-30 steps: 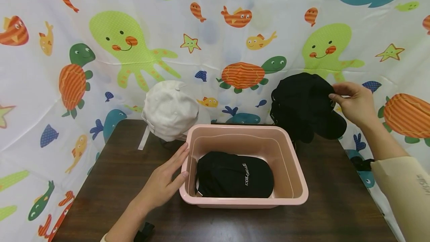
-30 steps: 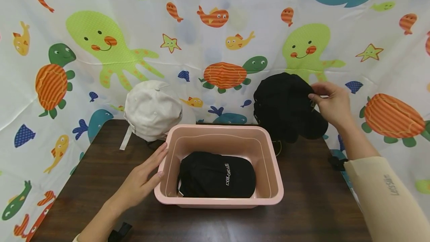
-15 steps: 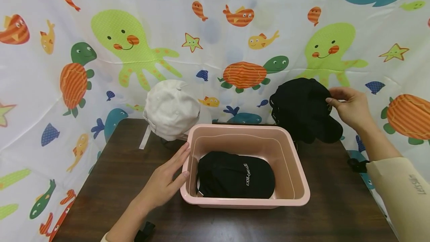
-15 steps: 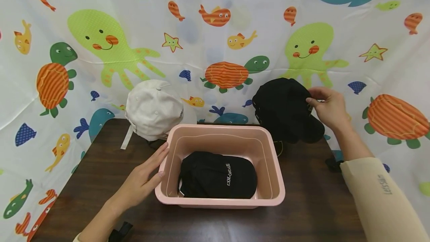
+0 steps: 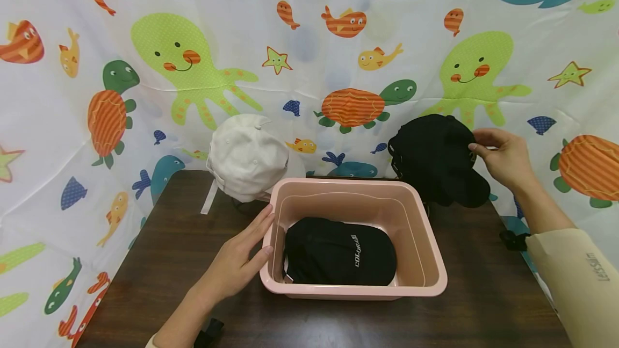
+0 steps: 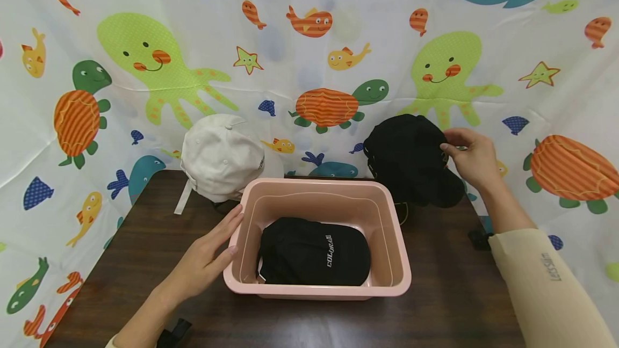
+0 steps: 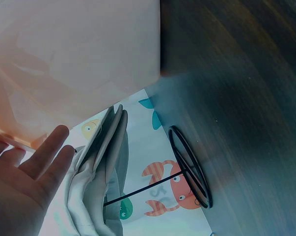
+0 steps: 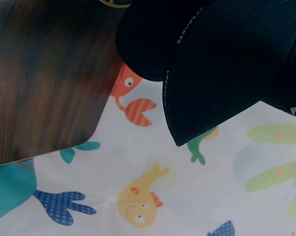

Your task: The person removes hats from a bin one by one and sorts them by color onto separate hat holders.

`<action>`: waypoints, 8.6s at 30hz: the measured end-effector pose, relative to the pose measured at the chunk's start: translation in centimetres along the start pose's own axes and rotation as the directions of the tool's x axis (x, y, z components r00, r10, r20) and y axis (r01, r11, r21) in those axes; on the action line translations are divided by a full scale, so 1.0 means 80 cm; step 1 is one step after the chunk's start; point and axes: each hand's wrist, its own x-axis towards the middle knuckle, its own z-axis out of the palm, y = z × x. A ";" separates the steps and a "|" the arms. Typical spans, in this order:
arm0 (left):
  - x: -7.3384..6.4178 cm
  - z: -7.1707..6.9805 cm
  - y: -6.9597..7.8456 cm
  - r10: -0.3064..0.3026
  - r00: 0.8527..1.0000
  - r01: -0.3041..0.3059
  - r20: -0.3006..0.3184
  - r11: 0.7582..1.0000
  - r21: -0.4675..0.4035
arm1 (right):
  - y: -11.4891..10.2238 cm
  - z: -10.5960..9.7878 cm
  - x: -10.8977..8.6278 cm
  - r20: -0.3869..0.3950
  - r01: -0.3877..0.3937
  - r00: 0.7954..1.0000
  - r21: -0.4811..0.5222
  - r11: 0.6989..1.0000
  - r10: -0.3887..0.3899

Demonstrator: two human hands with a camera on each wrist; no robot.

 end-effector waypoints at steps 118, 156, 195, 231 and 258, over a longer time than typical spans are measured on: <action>0.013 -0.005 -0.008 0.009 1.000 -0.011 0.017 0.993 0.120 | -0.125 0.095 -0.117 0.124 0.568 0.809 0.090 0.818 -0.575; 0.011 -0.004 -0.009 0.007 1.000 -0.008 0.004 0.994 0.105 | -0.171 0.154 -0.142 0.453 0.505 0.741 0.109 0.856 -0.496; 0.011 -0.003 -0.010 0.015 1.000 -0.016 0.007 0.997 0.069 | -0.174 0.214 -0.149 0.705 0.364 0.592 0.197 0.910 -0.390; 0.014 -0.002 -0.014 0.037 0.999 -0.037 -0.013 0.998 0.045 | -0.169 0.225 -0.149 0.710 0.450 0.531 0.224 0.864 -0.462; 0.014 -0.001 -0.013 0.035 0.999 -0.035 -0.003 0.998 0.046 | -0.170 0.202 -0.145 0.637 0.340 0.636 0.274 0.899 -0.435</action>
